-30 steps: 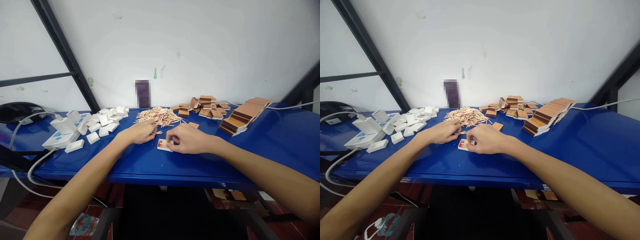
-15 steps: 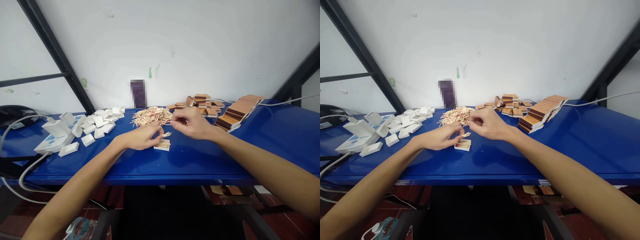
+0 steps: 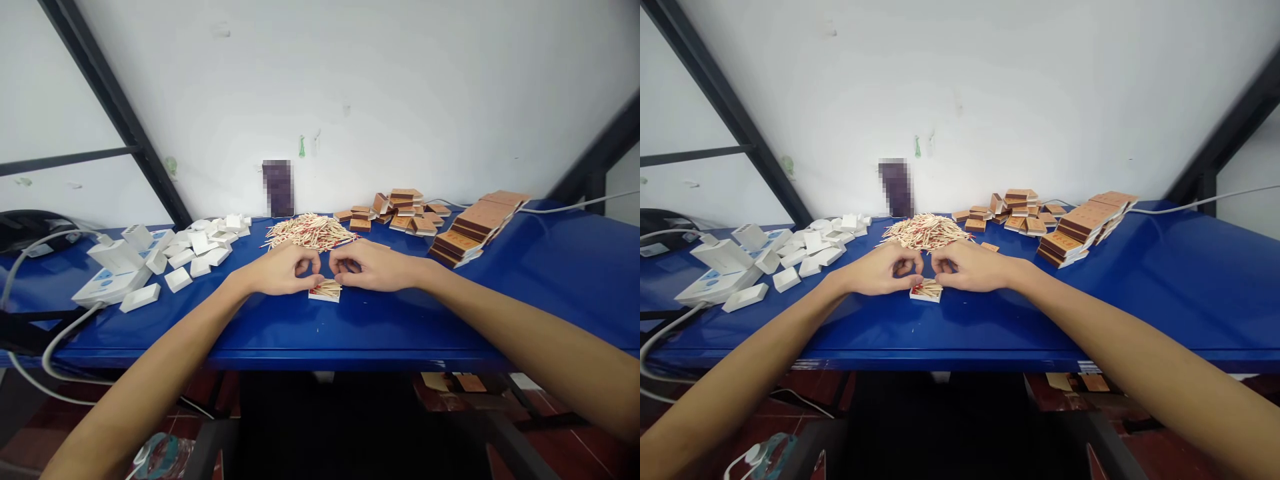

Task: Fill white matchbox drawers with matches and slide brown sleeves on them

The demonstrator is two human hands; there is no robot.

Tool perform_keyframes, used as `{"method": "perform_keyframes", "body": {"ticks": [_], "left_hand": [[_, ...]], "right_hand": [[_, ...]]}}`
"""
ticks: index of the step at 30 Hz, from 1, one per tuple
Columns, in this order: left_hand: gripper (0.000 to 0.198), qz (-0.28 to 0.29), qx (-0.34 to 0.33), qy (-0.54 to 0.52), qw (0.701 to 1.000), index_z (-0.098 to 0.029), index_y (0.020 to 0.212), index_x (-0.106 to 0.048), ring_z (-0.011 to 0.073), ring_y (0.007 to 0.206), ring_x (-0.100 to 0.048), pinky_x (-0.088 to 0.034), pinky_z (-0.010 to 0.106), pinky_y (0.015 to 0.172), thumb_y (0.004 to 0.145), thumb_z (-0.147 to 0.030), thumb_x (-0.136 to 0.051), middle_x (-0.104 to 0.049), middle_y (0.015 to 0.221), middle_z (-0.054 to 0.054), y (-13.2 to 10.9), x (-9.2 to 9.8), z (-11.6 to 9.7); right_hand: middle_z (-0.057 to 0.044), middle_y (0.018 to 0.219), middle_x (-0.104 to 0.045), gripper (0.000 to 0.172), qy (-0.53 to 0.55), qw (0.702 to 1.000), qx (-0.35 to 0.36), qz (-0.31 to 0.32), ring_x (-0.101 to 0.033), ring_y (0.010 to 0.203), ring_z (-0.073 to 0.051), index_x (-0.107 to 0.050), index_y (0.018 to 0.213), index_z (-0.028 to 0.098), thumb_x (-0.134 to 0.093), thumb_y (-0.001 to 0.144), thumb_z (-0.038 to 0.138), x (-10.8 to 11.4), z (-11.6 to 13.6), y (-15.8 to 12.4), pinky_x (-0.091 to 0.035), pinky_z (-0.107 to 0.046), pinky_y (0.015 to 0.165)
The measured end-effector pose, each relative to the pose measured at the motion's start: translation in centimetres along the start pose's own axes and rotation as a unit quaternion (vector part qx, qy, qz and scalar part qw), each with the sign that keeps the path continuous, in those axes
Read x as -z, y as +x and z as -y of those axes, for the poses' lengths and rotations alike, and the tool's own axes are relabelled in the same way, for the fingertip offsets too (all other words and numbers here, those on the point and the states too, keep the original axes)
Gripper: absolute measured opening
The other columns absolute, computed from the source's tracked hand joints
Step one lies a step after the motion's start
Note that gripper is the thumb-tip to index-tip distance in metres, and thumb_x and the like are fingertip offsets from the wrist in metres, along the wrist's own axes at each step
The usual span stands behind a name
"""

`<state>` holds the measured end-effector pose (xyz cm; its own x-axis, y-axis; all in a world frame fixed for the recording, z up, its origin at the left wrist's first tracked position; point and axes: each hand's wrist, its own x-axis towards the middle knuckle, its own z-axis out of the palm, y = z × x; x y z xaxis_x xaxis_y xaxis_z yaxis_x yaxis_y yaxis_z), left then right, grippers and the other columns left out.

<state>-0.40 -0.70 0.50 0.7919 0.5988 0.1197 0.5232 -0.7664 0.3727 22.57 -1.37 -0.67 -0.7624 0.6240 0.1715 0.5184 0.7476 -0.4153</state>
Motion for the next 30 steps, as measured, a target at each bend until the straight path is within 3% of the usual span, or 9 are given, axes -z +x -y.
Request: {"method": "perform_keyframes", "body": {"ticks": [5, 8, 11, 17, 24, 30], "left_hand": [[0.035, 0.025, 0.03, -0.041, 0.998, -0.016, 0.087, -0.061, 0.0091, 0.051, -0.045, -0.033, 0.023, 0.052, 0.081, -0.051, -0.064, -0.051, 0.058, -0.005, -0.2, 0.1, 0.4], [0.042, 0.049, 0.012, -0.036, 0.998, -0.017, 0.091, -0.062, 0.0094, 0.052, -0.045, -0.032, 0.023, 0.051, 0.075, -0.055, -0.07, -0.051, 0.06, -0.005, -0.2, -0.1, 0.6], [0.038, 0.047, 0.012, -0.004, 0.999, -0.017, 0.084, -0.06, 0.009, 0.051, -0.042, -0.03, 0.023, 0.051, 0.073, -0.051, -0.071, -0.05, 0.06, -0.005, 0.0, -0.4, 0.7], [0.035, 0.028, 0.018, 0.031, 0.999, -0.018, 0.084, -0.06, 0.0102, 0.053, -0.044, -0.031, 0.024, 0.054, 0.078, -0.051, -0.067, -0.05, 0.061, -0.005, 0.1, -0.4, 0.7], [0.032, 0.021, 0.027, 0.043, 0.999, -0.017, 0.086, -0.062, 0.0105, 0.054, -0.046, -0.03, 0.024, 0.054, 0.08, -0.048, -0.065, -0.052, 0.061, -0.004, 0.0, -0.4, 0.7], [0.032, 0.022, 0.025, 0.057, 0.998, -0.018, 0.087, -0.06, 0.011, 0.054, -0.047, -0.03, 0.024, 0.054, 0.081, -0.048, -0.064, -0.052, 0.061, -0.004, 0.1, -0.5, 0.7]], "right_hand": [[0.0, 0.071, -0.058, 0.03, 0.005, 1.0, 0.002, 0.006, -0.049, 0.062, -0.013, -0.058, 0.081, 0.018, -0.053, 0.091, 0.046, -0.2, 0.5, -0.1, -0.032, -0.026, 0.059], [-0.002, 0.081, -0.06, 0.035, 0.003, 1.0, 0.012, 0.0, -0.049, 0.068, -0.014, -0.056, 0.089, 0.019, -0.062, 0.084, 0.053, -0.3, 0.8, -0.1, -0.032, -0.026, 0.06], [-0.002, 0.085, -0.059, 0.037, -0.009, 1.0, 0.018, 0.013, -0.049, 0.07, -0.015, -0.053, 0.092, 0.02, -0.071, 0.077, 0.048, -0.6, 0.7, 0.0, -0.033, -0.026, 0.061], [0.001, 0.079, -0.055, 0.028, -0.028, 1.0, -0.001, -0.002, -0.047, 0.067, -0.014, -0.049, 0.093, 0.02, -0.067, 0.079, 0.038, -0.6, 0.0, 0.1, -0.031, -0.026, 0.06], [0.002, 0.069, -0.054, 0.043, -0.069, 0.997, -0.035, 0.0, -0.043, 0.062, -0.013, -0.048, 0.072, 0.02, -0.066, 0.077, 0.059, -0.3, -0.3, 0.1, -0.024, -0.026, 0.057], [0.001, 0.071, -0.055, 0.028, -0.01, 1.0, 0.004, 0.013, -0.045, 0.063, -0.012, -0.048, 0.074, 0.02, -0.063, 0.082, 0.042, -0.4, 0.1, 0.0, -0.029, -0.026, 0.059]]}}
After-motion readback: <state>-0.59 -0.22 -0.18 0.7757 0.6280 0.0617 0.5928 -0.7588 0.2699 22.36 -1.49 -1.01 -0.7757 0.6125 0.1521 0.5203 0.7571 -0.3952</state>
